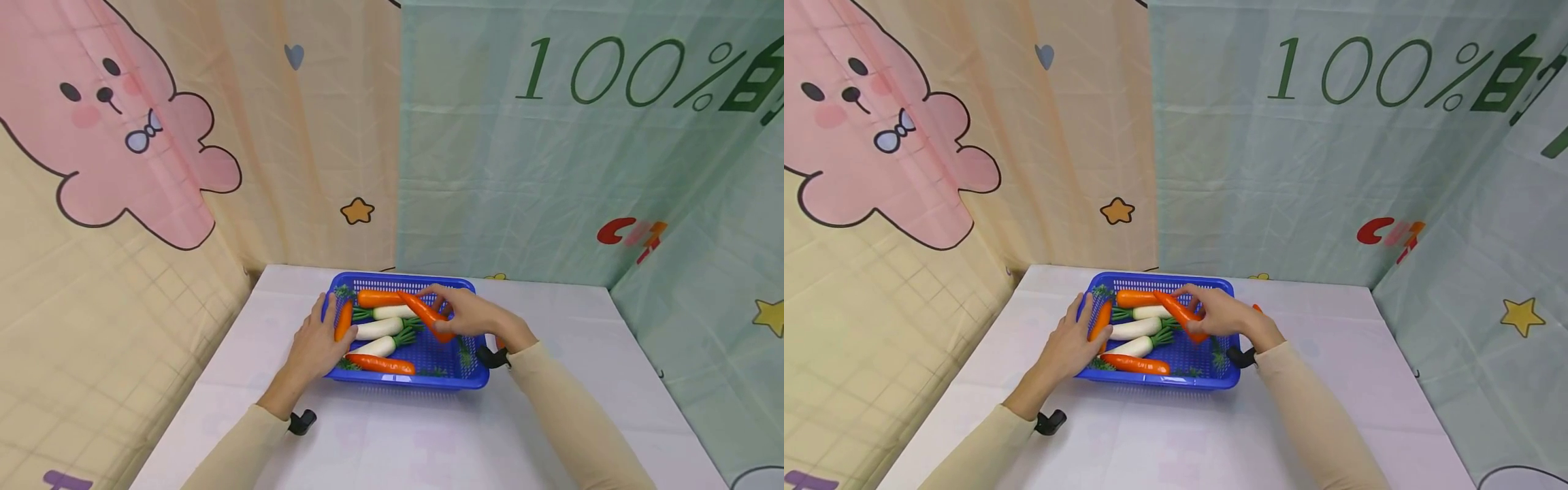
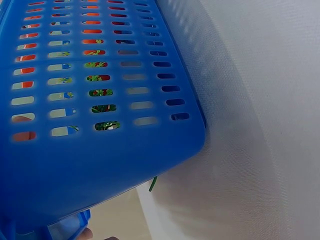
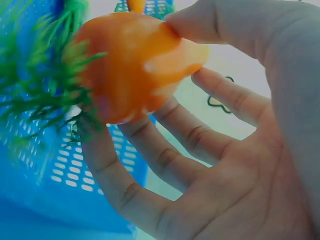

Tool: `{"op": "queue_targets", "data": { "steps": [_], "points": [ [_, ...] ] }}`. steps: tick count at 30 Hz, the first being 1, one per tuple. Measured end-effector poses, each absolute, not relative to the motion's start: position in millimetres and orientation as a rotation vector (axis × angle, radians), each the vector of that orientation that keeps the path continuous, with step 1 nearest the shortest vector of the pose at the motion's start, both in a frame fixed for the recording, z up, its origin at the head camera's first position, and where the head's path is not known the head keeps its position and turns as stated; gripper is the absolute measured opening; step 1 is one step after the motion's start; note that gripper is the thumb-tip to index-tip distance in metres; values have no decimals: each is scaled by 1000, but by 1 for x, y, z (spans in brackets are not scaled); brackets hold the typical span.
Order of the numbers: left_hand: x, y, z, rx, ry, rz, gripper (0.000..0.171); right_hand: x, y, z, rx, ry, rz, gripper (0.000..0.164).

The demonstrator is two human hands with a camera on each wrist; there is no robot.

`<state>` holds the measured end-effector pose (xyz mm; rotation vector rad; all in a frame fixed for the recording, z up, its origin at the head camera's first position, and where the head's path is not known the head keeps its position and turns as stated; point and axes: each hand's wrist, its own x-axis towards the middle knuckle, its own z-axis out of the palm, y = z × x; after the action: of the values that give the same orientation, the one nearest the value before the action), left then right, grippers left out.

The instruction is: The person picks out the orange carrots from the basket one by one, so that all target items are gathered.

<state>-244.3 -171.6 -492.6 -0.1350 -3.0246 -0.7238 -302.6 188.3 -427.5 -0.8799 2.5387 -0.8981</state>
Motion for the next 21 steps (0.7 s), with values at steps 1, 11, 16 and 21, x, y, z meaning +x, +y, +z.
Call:
{"op": "queue_targets", "data": {
  "steps": [1,11,16,21],
  "points": [
    [-244,-171,-492,-133,-3024,-725,102,-303,191,-426,-869,2537,-917,68],
    [-244,-172,-493,-133,-3031,-720,101,-305,214,-422,-750,2567,-1001,64],
    [-244,-172,-493,-122,-3033,-724,101,-303,226,-419,-717,2641,-970,64],
    [-244,-171,-492,-109,-3037,-734,101,-301,239,-417,-696,2624,-1035,64]
  ]
}}
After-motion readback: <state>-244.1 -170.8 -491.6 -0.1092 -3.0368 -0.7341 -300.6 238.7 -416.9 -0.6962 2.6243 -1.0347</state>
